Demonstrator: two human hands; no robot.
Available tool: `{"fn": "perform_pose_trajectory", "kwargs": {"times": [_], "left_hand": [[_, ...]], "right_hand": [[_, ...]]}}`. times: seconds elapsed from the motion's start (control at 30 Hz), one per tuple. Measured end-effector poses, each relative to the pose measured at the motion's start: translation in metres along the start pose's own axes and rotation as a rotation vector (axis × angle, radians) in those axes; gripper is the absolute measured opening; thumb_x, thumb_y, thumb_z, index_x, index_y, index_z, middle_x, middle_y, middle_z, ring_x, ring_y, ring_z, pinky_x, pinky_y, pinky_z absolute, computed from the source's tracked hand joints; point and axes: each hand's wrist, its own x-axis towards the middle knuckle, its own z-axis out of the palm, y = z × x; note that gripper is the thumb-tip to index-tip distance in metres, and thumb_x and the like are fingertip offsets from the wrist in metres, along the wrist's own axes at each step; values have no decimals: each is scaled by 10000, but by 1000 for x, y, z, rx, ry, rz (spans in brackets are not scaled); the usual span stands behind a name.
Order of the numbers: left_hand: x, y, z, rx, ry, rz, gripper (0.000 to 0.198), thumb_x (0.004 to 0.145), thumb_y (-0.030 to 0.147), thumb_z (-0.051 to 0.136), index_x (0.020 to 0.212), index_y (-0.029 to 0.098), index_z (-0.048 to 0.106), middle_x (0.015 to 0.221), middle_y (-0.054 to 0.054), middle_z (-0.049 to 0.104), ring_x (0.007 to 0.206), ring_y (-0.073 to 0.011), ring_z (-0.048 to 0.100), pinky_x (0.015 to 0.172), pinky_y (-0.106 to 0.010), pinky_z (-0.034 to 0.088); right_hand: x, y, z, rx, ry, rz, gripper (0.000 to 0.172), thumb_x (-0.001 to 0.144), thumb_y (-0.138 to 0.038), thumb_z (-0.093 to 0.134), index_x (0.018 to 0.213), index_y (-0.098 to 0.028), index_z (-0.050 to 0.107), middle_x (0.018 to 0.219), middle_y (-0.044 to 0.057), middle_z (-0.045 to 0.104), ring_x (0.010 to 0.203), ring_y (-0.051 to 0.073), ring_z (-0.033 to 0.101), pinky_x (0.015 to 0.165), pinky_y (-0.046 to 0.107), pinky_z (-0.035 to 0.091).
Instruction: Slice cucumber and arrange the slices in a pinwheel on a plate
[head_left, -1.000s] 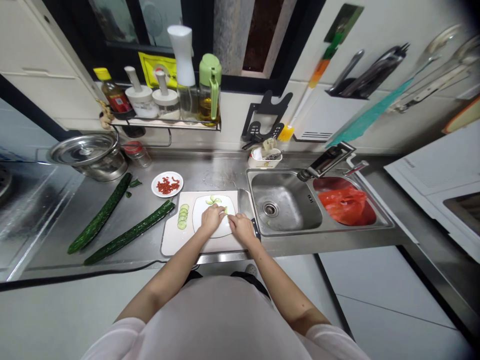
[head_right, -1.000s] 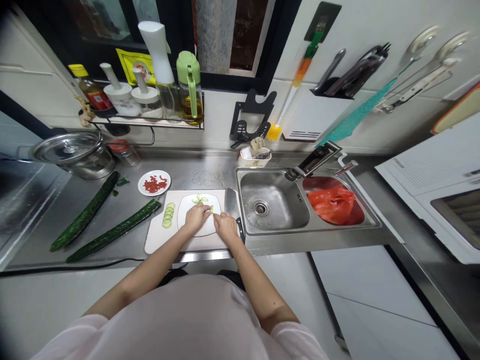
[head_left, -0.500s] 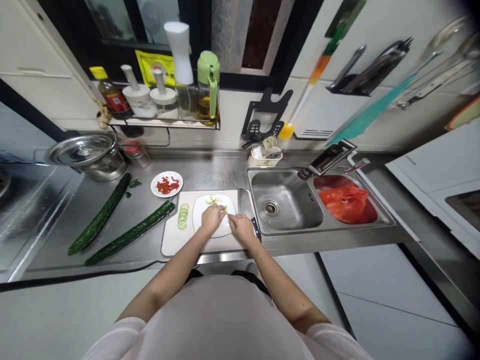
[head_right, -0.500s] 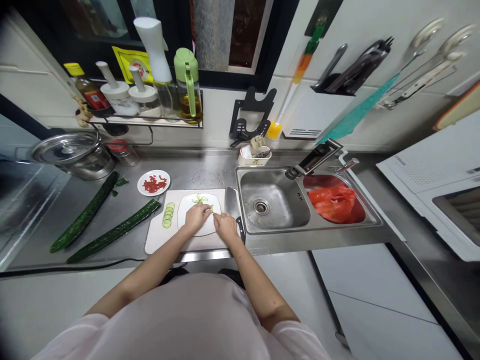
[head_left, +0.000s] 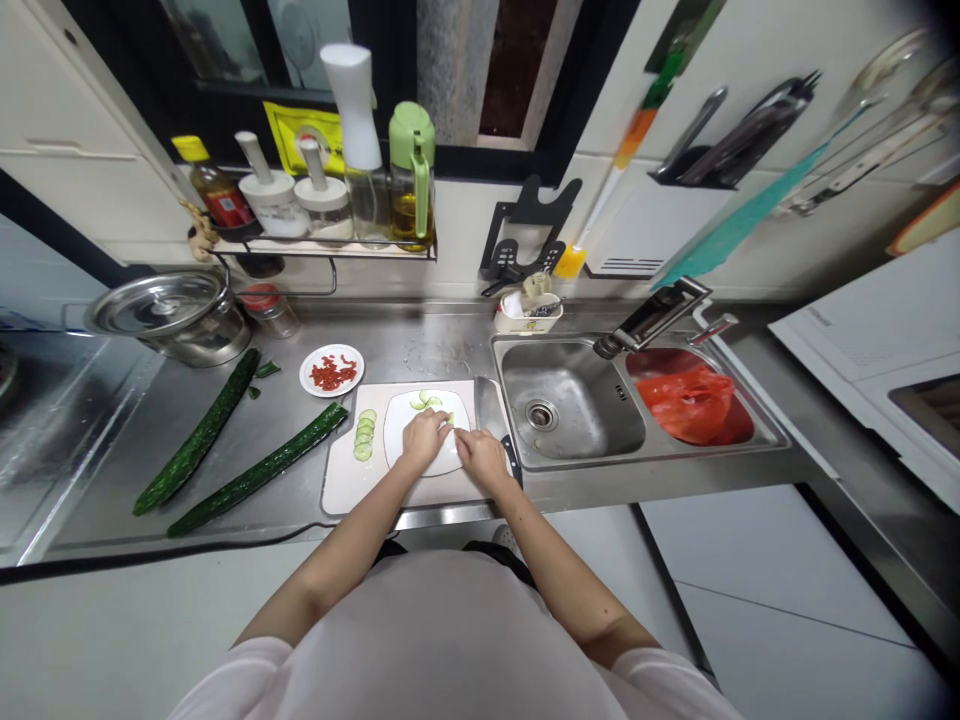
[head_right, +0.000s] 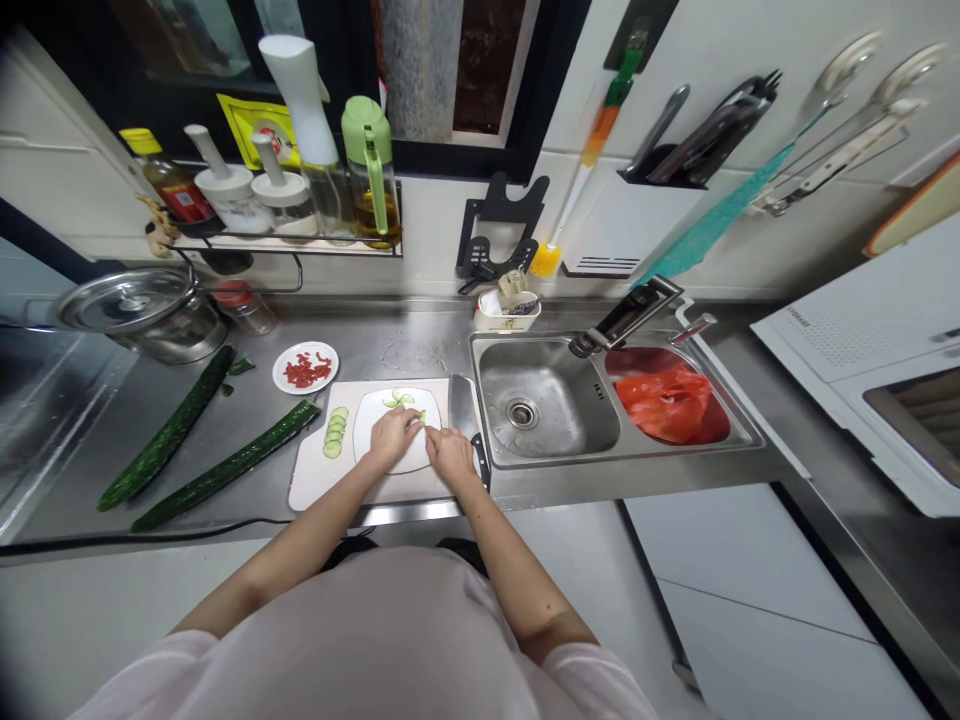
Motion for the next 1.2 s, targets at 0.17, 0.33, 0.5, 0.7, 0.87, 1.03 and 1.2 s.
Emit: {"fn": "perform_pose_trajectory", "kwargs": {"times": [0.17, 0.33, 0.5, 0.7, 0.87, 1.03, 1.2], "left_hand": [[0, -2, 3, 3, 19, 15, 308, 930, 418, 470, 1132, 277, 656, 1019, -45, 640, 967, -190, 581, 784, -267, 423], [0, 0, 2, -4, 14, 5, 317, 933, 425, 465, 1143, 277, 651, 1028, -48, 641, 976, -189, 579, 796, -270, 424], [-1, 2, -1, -5, 2, -9, 315, 931, 423, 469, 1143, 280, 652, 1038, -49, 642, 988, -188, 577, 820, -269, 425], [-1, 0, 1, 4, 20, 8, 313, 929, 420, 471, 1142, 280, 654, 1024, -49, 645, 980, -192, 579, 805, -267, 427], [1, -2, 4, 9, 29, 22, 311, 932, 419, 466, 1135, 278, 654, 1015, -48, 645, 969, -194, 580, 780, -271, 425], [2, -4, 7, 5, 25, 13, 319, 930, 435, 464, 1143, 285, 648, 1023, -49, 643, 979, -196, 577, 790, -274, 419], [2, -4, 8, -2, 32, 15, 306, 925, 427, 477, 1125, 278, 653, 1013, -46, 646, 963, -196, 580, 771, -272, 417]], "right_hand": [[0, -1, -1, 0, -5, 16, 380, 982, -346, 331, 1238, -248, 595, 1008, 76, 685, 965, 193, 556, 774, 252, 367], [-1, -3, -4, -18, -3, 21, 366, 981, -340, 333, 1218, -252, 598, 1004, 74, 687, 955, 195, 558, 754, 253, 365], [0, -2, -2, -19, -20, 22, 349, 985, -350, 335, 1204, -261, 592, 1014, 68, 686, 950, 189, 560, 777, 254, 367], [0, -2, -1, -8, 1, 17, 363, 983, -340, 336, 1229, -253, 588, 1014, 73, 689, 955, 192, 562, 764, 252, 370], [0, -2, -3, -7, -10, 20, 366, 980, -339, 339, 1220, -243, 598, 1013, 76, 688, 964, 191, 561, 774, 252, 370], [0, -2, -3, -28, -14, 13, 363, 981, -345, 342, 1225, -252, 594, 1010, 71, 689, 970, 202, 567, 761, 255, 375], [2, -3, -7, -38, -30, 3, 349, 976, -336, 349, 1189, -237, 607, 1014, 83, 688, 956, 203, 569, 758, 261, 371]]}}
